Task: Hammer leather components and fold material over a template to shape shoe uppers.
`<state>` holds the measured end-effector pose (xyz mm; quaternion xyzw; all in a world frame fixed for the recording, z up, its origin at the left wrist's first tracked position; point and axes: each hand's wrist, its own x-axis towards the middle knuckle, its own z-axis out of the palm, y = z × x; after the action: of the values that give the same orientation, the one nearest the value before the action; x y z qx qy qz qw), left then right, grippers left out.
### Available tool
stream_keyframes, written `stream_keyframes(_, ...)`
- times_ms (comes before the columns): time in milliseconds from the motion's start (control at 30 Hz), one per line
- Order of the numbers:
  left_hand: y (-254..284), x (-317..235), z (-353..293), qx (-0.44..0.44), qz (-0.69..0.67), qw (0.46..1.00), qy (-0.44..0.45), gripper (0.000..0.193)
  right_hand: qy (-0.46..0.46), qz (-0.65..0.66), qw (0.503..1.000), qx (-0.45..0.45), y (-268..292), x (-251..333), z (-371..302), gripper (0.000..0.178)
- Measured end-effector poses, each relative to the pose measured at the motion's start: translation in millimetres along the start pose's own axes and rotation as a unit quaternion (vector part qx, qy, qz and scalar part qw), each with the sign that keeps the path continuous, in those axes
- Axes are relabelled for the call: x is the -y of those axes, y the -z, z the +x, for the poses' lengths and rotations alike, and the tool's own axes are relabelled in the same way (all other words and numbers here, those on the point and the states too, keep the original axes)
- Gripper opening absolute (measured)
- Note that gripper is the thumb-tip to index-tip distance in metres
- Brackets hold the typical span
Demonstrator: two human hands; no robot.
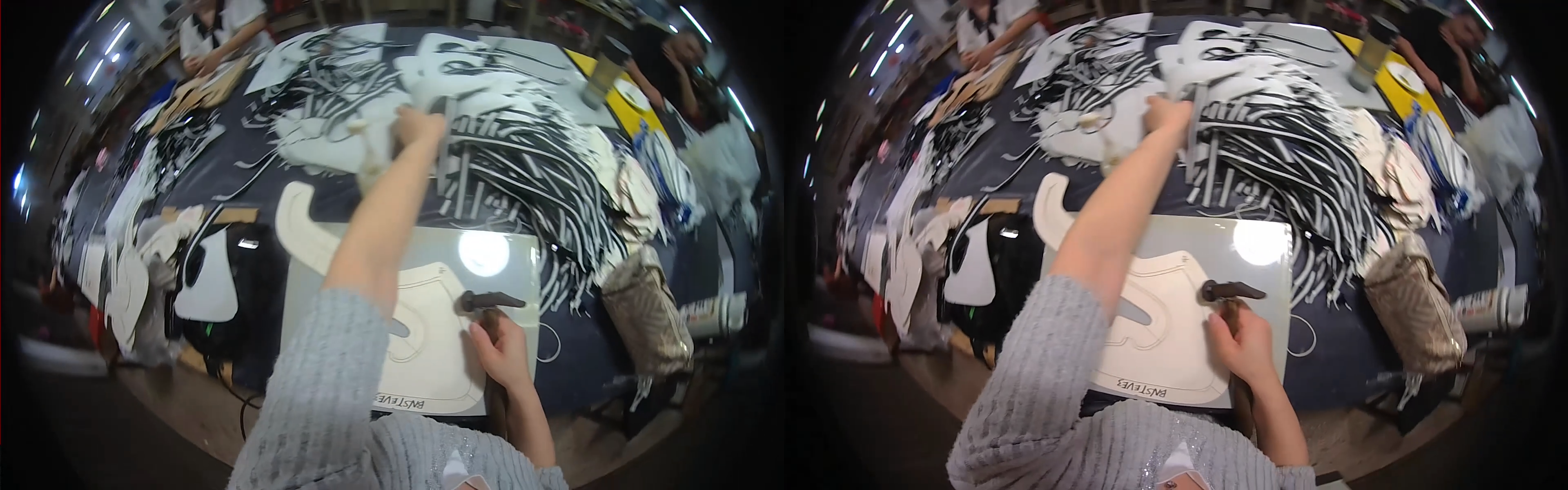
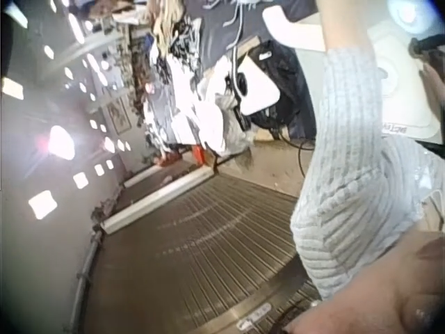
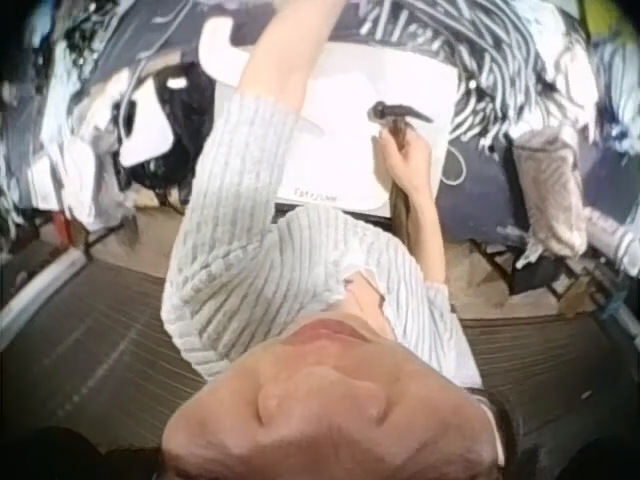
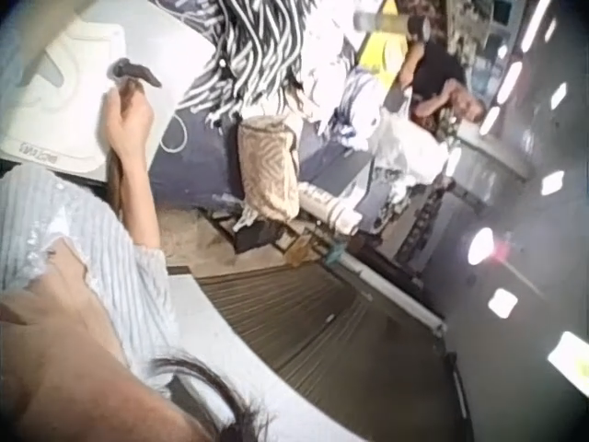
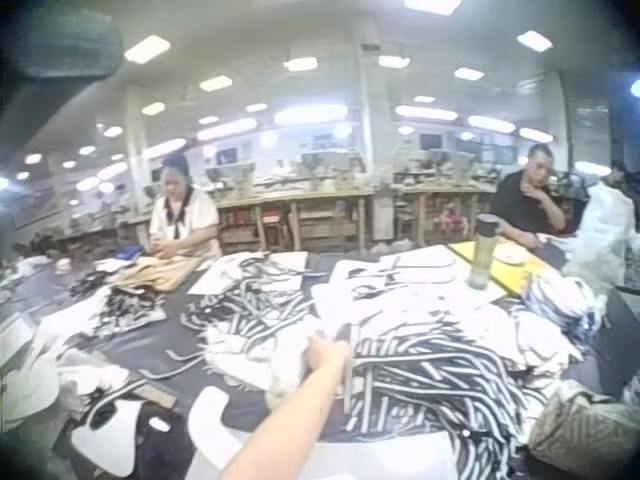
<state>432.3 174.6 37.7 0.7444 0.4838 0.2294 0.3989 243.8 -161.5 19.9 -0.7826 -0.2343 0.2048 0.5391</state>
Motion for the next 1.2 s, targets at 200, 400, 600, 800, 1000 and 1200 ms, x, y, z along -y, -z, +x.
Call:
stream_keyframes(200, 17.6, -58.9, -6.4, -0.140, -0.283, 0.921, -0.230, 0.020, 0.000, -0.056, 0.998, 0.023, 4.4, 5.2, 1.0, 0.027)
stream_keyframes(400, 164.8, -138.4, -131.7, -0.038, -0.221, 0.645, -0.731, 0.008, -0.079, 0.087, 0.992, 0.033, 5.5, 2.2, -6.5, 0.020)
stream_keyframes(600, 217.9, -36.3, -205.1, 0.086, 0.115, 0.495, -0.857, 0.037, -0.022, 0.418, 0.908, -0.006, 24.3, 20.8, -4.4, 0.025)
stream_keyframes(800, 257.9, 18.8, -231.8, 0.111, 0.184, 0.532, -0.819, 0.039, 0.068, 0.245, 0.963, 0.088, 19.4, 87.9, -7.8, 0.021)
stream_keyframes(1000, 270.1, 99.8, -284.8, -0.027, -0.002, 0.757, -0.653, 0.040, 0.114, 0.171, 0.956, -0.211, 12.8, 57.7, -16.5, 0.016)
stream_keyframes(1200, 206.8, 162.4, -372.4, 0.247, 0.087, 0.773, -0.578, 0.069, 0.104, 0.163, 0.931, -0.311, 21.9, 29.6, -47.6, 0.016)
